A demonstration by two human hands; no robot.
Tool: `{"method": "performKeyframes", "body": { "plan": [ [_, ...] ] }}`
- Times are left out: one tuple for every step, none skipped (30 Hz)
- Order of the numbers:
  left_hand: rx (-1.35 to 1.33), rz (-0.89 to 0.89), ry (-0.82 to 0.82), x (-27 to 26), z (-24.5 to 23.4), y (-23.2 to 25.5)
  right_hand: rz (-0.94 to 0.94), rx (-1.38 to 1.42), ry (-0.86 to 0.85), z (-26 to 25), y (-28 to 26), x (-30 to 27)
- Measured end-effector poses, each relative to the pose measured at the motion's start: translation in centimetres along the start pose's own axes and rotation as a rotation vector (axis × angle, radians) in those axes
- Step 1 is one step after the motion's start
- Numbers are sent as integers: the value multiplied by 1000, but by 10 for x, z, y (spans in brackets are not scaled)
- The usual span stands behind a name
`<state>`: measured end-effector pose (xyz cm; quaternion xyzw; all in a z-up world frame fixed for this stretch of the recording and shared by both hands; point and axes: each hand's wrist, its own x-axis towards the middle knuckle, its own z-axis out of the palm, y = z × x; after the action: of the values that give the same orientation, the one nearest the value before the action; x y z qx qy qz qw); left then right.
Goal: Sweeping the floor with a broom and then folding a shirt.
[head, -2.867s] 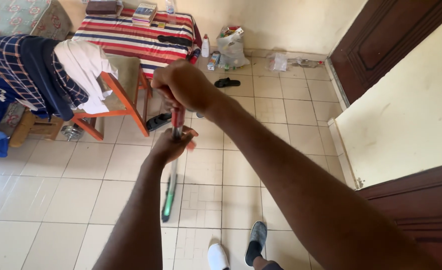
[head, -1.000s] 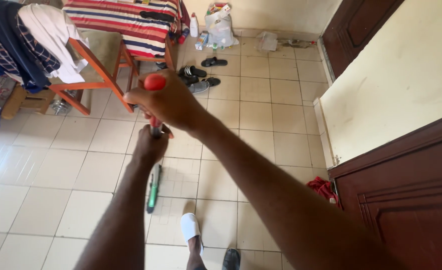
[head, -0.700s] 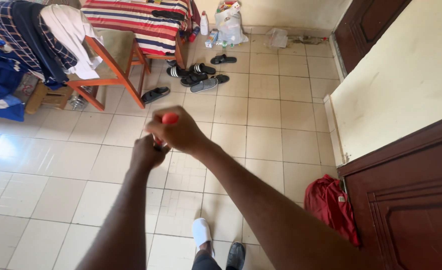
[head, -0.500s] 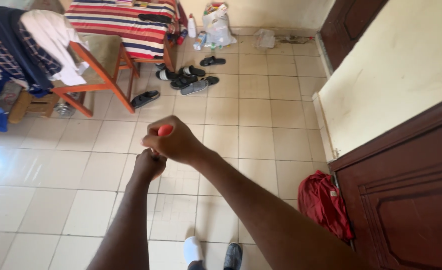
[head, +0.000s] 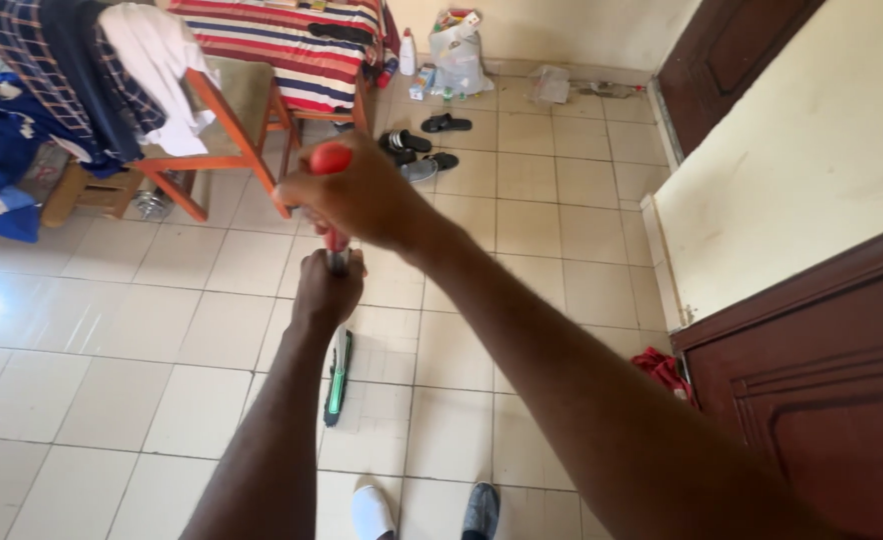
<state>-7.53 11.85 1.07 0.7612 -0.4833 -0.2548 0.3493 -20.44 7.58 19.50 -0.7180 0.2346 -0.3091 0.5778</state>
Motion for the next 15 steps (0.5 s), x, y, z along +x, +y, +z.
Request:
{"method": "performKeyframes", "body": {
  "plan": [
    [-1,0,6,-1,-17,-8,-4,-1,-5,17,-6,5],
    [-1,-4,37,-4,-35,-17,-5,-2,-12,36,-11,9],
    [-2,-8,68,-7,-53,-26,-6,-3,-19,56,-17,14],
    [-1,-21,77,-9,-71,-37,-5,3,-34,74,-14,19],
    [17,-31,82,-11,-89,-48,-34,18,-45,92,-12,25],
    [38,-43,88,-13,-109,-60,-66,37,-57,112,-9,32],
    [42,-57,100,-13,-125,-79,-67,46,-74,131,-2,37],
    [154,-77,86,-12,-142,-97,-83,25,-88,150,4,43],
    [265,-97,71,-12,-158,-115,-100,5,-102,168,11,48],
    [269,-108,76,-16,-175,-122,-99,13,-112,187,18,51],
    [289,-146,69,-20,-190,-129,-115,42,-117,205,26,54],
    [307,-175,58,-20,-201,-133,-131,64,-116,218,34,57],
    [308,-177,59,-19,-211,-151,-131,66,-117,233,42,59],
    [392,-187,51,-18,-217,-169,-129,55,-116,245,51,59],
    [476,-196,44,-17,-222,-185,-128,43,-115,255,60,57]
  ]
}}
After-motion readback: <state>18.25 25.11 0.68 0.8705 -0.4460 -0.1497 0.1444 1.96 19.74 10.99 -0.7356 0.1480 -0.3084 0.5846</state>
